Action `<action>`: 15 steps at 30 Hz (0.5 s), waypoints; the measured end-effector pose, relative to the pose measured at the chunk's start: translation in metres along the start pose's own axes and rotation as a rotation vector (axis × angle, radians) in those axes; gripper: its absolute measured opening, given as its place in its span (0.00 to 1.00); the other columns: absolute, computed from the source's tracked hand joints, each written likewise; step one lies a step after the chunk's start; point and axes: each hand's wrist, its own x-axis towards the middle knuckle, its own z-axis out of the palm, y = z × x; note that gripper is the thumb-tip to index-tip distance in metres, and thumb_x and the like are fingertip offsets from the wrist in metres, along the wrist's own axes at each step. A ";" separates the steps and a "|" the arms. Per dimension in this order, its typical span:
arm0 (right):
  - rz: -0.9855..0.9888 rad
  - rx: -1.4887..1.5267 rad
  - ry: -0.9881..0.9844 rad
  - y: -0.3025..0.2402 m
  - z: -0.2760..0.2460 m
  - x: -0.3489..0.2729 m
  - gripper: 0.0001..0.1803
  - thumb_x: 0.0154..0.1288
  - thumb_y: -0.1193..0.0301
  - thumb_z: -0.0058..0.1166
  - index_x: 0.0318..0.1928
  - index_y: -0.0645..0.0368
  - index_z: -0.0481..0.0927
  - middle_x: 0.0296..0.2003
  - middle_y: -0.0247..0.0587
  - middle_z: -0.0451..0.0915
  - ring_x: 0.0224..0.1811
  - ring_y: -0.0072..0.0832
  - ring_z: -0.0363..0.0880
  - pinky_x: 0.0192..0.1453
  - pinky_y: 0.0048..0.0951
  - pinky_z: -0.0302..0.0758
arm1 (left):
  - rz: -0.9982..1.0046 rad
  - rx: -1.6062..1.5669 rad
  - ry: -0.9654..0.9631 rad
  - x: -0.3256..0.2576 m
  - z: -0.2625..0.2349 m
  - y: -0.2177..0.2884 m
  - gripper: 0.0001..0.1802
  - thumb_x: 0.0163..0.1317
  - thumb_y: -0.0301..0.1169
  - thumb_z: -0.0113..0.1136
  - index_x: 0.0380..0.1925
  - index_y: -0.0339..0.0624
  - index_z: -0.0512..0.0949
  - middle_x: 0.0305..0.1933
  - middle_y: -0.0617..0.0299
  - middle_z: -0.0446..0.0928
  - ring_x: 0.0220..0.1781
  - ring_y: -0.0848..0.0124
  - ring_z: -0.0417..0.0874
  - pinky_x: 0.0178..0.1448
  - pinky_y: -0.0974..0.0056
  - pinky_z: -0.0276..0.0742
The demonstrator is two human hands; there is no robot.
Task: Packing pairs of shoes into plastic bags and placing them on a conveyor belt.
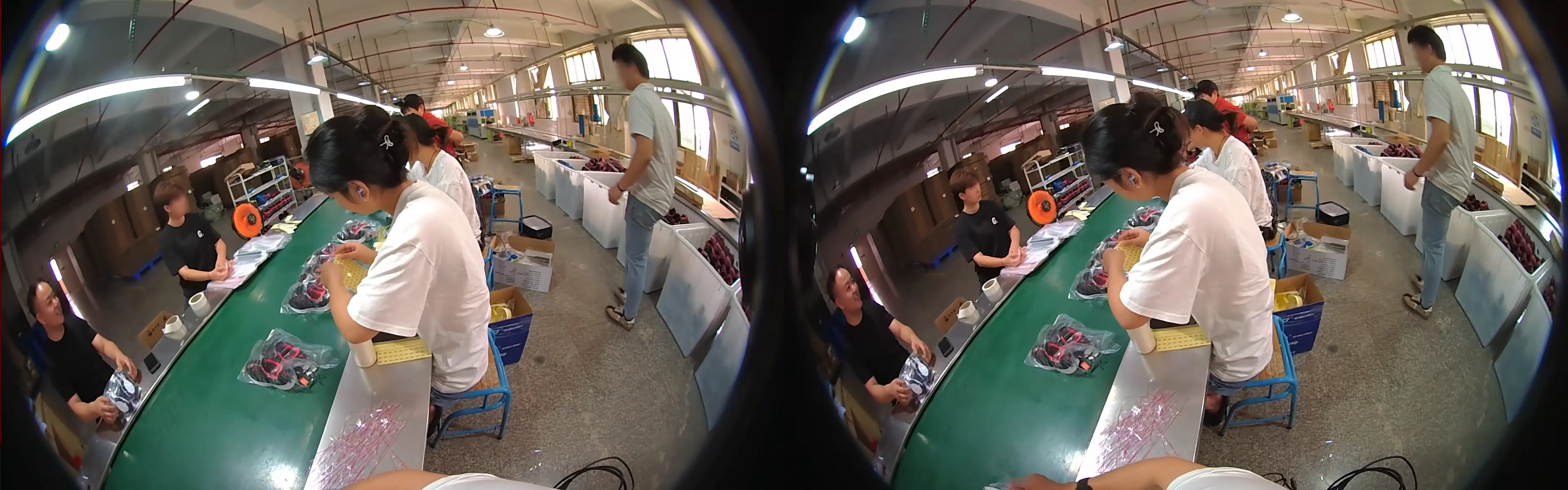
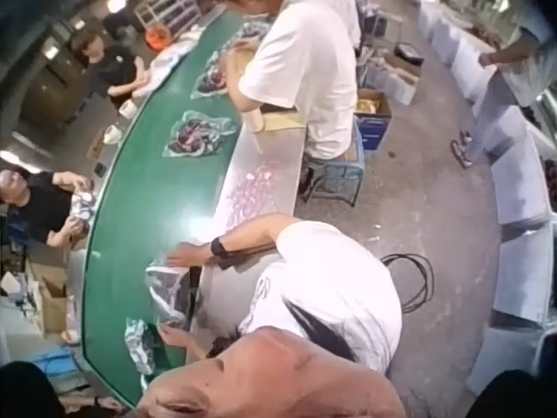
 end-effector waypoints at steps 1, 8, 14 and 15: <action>0.023 -0.137 0.038 0.018 0.019 0.008 0.13 0.68 0.60 0.49 0.41 0.54 0.80 0.33 0.42 0.82 0.32 0.45 0.78 0.36 0.40 0.74 | -0.009 0.046 -0.026 0.023 0.012 -0.040 0.17 0.67 0.32 0.49 0.45 0.27 0.78 0.38 0.49 0.82 0.36 0.62 0.80 0.42 0.61 0.77; 0.095 -0.195 -0.124 0.067 0.043 0.023 0.07 0.56 0.74 0.47 0.28 0.65 0.75 0.22 0.54 0.76 0.27 0.50 0.77 0.31 0.48 0.72 | 0.127 0.154 -0.238 0.062 0.036 -0.105 0.09 0.53 0.27 0.62 0.26 0.31 0.74 0.19 0.56 0.74 0.20 0.69 0.72 0.27 0.61 0.69; 0.302 -0.041 -0.086 0.083 -0.059 0.037 0.16 0.67 0.61 0.45 0.46 0.60 0.74 0.32 0.54 0.81 0.36 0.52 0.80 0.41 0.46 0.75 | 0.050 0.188 -0.137 0.059 0.012 -0.025 0.20 0.55 0.29 0.63 0.47 0.37 0.72 0.45 0.47 0.75 0.43 0.59 0.78 0.41 0.61 0.73; 0.343 0.030 -0.048 0.088 -0.071 0.033 0.17 0.66 0.61 0.48 0.46 0.60 0.75 0.32 0.54 0.82 0.36 0.52 0.80 0.42 0.46 0.75 | 0.110 0.174 -0.196 0.046 0.014 -0.007 0.22 0.54 0.31 0.65 0.49 0.37 0.72 0.49 0.47 0.74 0.49 0.57 0.76 0.45 0.58 0.72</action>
